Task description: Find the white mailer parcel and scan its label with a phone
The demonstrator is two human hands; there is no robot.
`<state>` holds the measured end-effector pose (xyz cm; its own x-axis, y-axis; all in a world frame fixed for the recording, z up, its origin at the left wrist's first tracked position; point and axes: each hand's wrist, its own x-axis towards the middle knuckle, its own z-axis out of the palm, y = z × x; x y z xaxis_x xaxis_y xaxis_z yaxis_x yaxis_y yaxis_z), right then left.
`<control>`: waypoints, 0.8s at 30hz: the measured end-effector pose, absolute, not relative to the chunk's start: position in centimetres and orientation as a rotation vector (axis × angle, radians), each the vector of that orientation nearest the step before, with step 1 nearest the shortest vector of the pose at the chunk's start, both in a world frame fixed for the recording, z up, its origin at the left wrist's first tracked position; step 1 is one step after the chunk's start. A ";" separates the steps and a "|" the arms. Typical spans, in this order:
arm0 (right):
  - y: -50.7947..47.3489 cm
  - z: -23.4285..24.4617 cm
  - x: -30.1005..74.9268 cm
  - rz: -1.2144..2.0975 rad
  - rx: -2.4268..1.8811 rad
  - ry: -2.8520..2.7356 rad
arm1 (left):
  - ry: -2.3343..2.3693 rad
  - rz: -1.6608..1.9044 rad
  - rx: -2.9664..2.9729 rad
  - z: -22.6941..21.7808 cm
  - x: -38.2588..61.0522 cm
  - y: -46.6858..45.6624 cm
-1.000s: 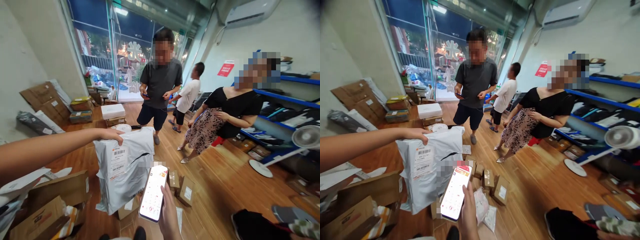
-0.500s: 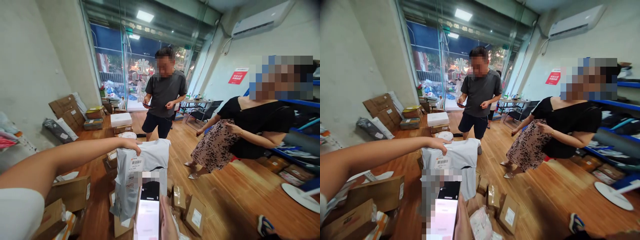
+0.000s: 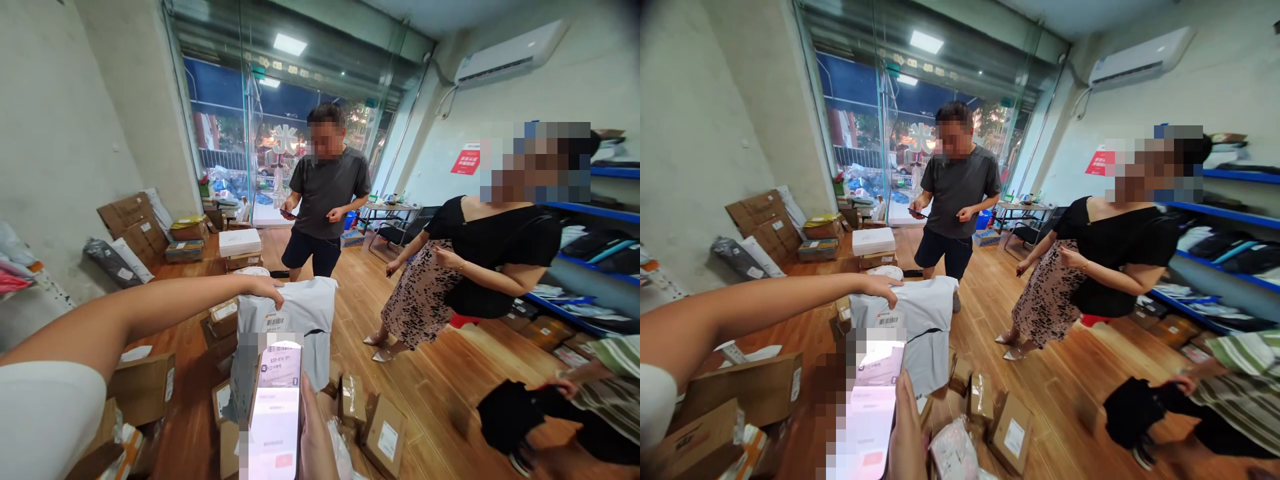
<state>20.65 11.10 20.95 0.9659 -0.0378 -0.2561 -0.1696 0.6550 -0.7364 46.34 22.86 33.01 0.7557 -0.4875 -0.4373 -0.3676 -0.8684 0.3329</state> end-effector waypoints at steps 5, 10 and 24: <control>11.3 22.2 20.5 0.088 -0.806 0.286 | -0.669 -0.765 2.756 32.8 46.5 22.6; 11.4 23.8 20.2 0.093 -0.725 0.322 | -0.661 -0.765 2.784 32.6 46.7 22.6; 12.6 21.2 23.2 0.220 -0.448 0.558 | -0.709 -0.701 2.944 30.7 44.3 20.8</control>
<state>23.25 12.60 21.21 0.8284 0.0807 -0.5544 -0.3193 0.8811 -0.3490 44.25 20.81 30.75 0.7943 -0.4392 -0.4196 -0.4244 -0.8955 0.1341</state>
